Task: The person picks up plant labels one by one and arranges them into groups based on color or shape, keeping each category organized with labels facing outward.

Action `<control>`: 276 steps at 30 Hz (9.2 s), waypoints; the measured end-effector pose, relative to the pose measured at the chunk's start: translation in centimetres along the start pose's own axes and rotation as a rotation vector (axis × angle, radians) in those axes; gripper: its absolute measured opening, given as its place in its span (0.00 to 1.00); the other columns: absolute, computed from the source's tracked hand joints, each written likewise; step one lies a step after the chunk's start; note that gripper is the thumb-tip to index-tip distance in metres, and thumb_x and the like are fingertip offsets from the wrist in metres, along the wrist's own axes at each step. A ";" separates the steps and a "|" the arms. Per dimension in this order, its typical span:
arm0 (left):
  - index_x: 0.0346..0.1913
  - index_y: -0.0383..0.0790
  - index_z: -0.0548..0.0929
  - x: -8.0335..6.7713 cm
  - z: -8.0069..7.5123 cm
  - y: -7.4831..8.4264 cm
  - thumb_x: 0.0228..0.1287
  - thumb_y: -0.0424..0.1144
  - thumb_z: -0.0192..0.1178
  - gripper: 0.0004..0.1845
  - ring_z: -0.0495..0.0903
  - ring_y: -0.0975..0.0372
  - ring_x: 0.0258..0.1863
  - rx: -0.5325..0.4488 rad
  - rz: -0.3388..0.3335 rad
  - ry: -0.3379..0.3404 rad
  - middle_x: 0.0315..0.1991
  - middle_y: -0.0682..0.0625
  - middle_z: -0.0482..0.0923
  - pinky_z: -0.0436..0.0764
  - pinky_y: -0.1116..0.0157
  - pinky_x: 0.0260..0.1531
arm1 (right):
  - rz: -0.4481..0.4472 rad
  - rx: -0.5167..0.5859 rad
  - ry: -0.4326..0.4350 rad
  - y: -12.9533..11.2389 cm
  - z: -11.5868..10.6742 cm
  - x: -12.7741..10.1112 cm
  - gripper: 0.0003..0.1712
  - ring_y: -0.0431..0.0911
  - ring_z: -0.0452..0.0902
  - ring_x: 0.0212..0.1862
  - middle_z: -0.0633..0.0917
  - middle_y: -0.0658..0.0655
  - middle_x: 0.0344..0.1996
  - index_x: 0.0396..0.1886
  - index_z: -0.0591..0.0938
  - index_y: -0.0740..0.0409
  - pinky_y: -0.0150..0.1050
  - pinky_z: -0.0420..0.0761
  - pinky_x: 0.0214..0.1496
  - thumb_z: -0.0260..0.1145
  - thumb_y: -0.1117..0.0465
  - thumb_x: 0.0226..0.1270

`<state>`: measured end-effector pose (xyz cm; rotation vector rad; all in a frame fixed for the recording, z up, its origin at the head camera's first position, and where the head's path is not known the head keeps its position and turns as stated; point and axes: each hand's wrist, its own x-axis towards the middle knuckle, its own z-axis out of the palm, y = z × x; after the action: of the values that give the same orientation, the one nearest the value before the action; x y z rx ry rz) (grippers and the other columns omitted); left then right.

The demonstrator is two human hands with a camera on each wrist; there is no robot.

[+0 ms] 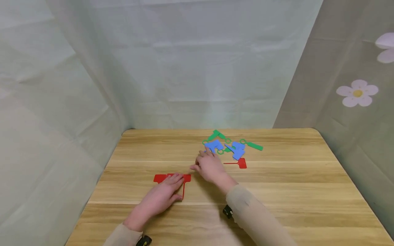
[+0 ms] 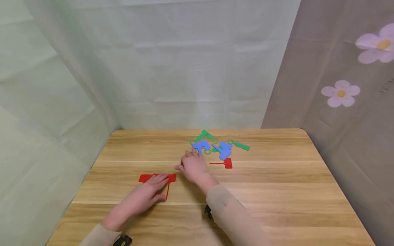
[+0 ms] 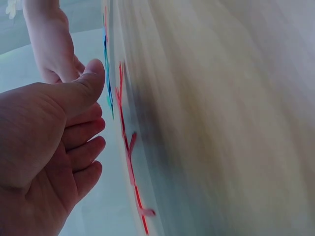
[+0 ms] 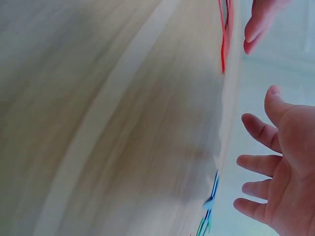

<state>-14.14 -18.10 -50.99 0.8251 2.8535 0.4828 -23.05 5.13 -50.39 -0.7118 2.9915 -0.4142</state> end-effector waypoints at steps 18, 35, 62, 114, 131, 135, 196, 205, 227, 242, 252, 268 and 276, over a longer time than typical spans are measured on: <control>0.75 0.32 0.76 0.8 0.6 -0.1 0.73 0.43 0.71 0.33 0.66 0.46 0.79 0.036 -0.002 -0.050 0.78 0.40 0.70 0.68 0.45 0.76 | 0.056 0.097 0.033 4.7 -2.0 -4.3 0.20 0.72 0.57 0.80 0.74 0.66 0.76 0.47 0.88 0.49 0.67 0.61 0.79 0.61 0.40 0.83; 0.73 0.31 0.78 0.9 0.6 -0.1 0.71 0.41 0.73 0.33 0.67 0.45 0.78 0.036 -0.041 -0.073 0.77 0.40 0.72 0.70 0.44 0.75 | 0.091 0.108 0.102 6.9 -2.9 -6.0 0.16 0.76 0.58 0.79 0.78 0.68 0.72 0.50 0.90 0.50 0.73 0.66 0.74 0.66 0.45 0.81; 0.73 0.31 0.78 1.1 0.5 0.2 0.69 0.40 0.74 0.33 0.67 0.44 0.78 -0.001 -0.070 -0.081 0.77 0.41 0.71 0.71 0.44 0.74 | 0.362 0.090 0.144 11.7 -3.9 -8.8 0.19 0.80 0.62 0.74 0.77 0.77 0.69 0.54 0.89 0.62 0.74 0.76 0.65 0.76 0.54 0.71; 0.73 0.31 0.78 1.3 0.9 0.5 0.69 0.41 0.74 0.33 0.67 0.44 0.78 -0.002 -0.068 -0.077 0.77 0.41 0.71 0.70 0.45 0.74 | 0.409 0.053 0.049 13.2 -2.2 -7.3 0.30 0.81 0.51 0.78 0.68 0.78 0.75 0.72 0.82 0.53 0.77 0.74 0.63 0.72 0.47 0.76; 0.72 0.29 0.79 1.3 0.8 0.7 0.69 0.38 0.74 0.32 0.68 0.44 0.78 -0.010 -0.055 -0.067 0.76 0.39 0.72 0.70 0.45 0.74 | 0.420 0.164 0.007 13.9 -2.9 -7.0 0.21 0.83 0.43 0.79 0.71 0.76 0.68 0.51 0.82 0.57 0.79 0.68 0.67 0.78 0.48 0.70; 0.72 0.29 0.79 1.3 0.8 0.7 0.69 0.38 0.74 0.32 0.68 0.43 0.78 -0.010 -0.050 -0.068 0.76 0.39 0.72 0.71 0.44 0.74 | 0.420 0.203 0.015 14.1 -3.1 -7.0 0.23 0.83 0.41 0.79 0.70 0.77 0.68 0.48 0.80 0.59 0.79 0.65 0.69 0.80 0.49 0.68; 0.73 0.31 0.79 1.3 0.7 0.5 0.68 0.40 0.75 0.33 0.67 0.45 0.78 -0.018 -0.076 -0.079 0.77 0.41 0.71 0.70 0.45 0.74 | 0.228 0.542 0.206 12.2 -5.1 -7.8 0.15 0.72 0.54 0.81 0.73 0.67 0.76 0.41 0.89 0.58 0.73 0.61 0.77 0.69 0.50 0.79; 0.73 0.32 0.79 1.5 0.8 0.5 0.69 0.41 0.74 0.33 0.67 0.45 0.78 -0.012 -0.075 -0.077 0.77 0.41 0.71 0.69 0.45 0.75 | 0.244 0.587 0.169 11.2 -4.8 -7.7 0.14 0.70 0.51 0.83 0.73 0.67 0.76 0.41 0.89 0.57 0.71 0.58 0.79 0.68 0.51 0.80; 0.72 0.30 0.79 1.2 0.8 0.6 0.69 0.39 0.74 0.32 0.68 0.44 0.78 0.048 -0.039 -0.059 0.76 0.39 0.72 0.66 0.46 0.77 | 0.181 0.651 0.137 6.1 -2.6 -6.2 0.08 0.72 0.59 0.80 0.80 0.68 0.70 0.31 0.92 0.48 0.68 0.60 0.80 0.77 0.53 0.71; 0.71 0.30 0.79 1.3 0.7 0.9 0.69 0.40 0.74 0.32 0.68 0.45 0.78 0.039 -0.049 -0.068 0.76 0.39 0.72 0.67 0.45 0.76 | 0.160 0.638 0.106 3.4 -1.3 -5.0 0.14 0.77 0.59 0.78 0.79 0.69 0.70 0.26 0.85 0.43 0.72 0.59 0.78 0.75 0.48 0.73; 0.71 0.30 0.80 1.3 0.6 0.8 0.69 0.40 0.74 0.32 0.69 0.44 0.77 0.015 -0.052 -0.066 0.76 0.39 0.73 0.69 0.44 0.75 | 0.140 0.623 0.087 2.5 -0.7 -4.4 0.14 0.77 0.58 0.78 0.77 0.71 0.72 0.27 0.85 0.43 0.74 0.59 0.77 0.74 0.46 0.73; 0.72 0.32 0.80 1.5 0.4 1.0 0.69 0.42 0.75 0.33 0.69 0.45 0.77 0.040 -0.066 -0.083 0.76 0.41 0.73 0.70 0.45 0.74 | 0.171 0.579 0.077 1.3 0.1 -3.4 0.15 0.82 0.46 0.79 0.67 0.78 0.76 0.24 0.87 0.44 0.78 0.57 0.75 0.76 0.46 0.70; 0.72 0.33 0.80 1.5 0.4 1.1 0.69 0.42 0.75 0.33 0.69 0.46 0.77 0.053 -0.069 -0.084 0.75 0.41 0.74 0.70 0.46 0.74 | 0.207 0.457 0.045 0.8 0.4 -2.8 0.17 0.82 0.44 0.80 0.65 0.77 0.78 0.21 0.86 0.42 0.78 0.61 0.73 0.77 0.45 0.70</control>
<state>-14.80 -16.26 -50.99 0.7346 2.8173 0.3575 -20.88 6.93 -51.06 -0.3513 2.8015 -1.0587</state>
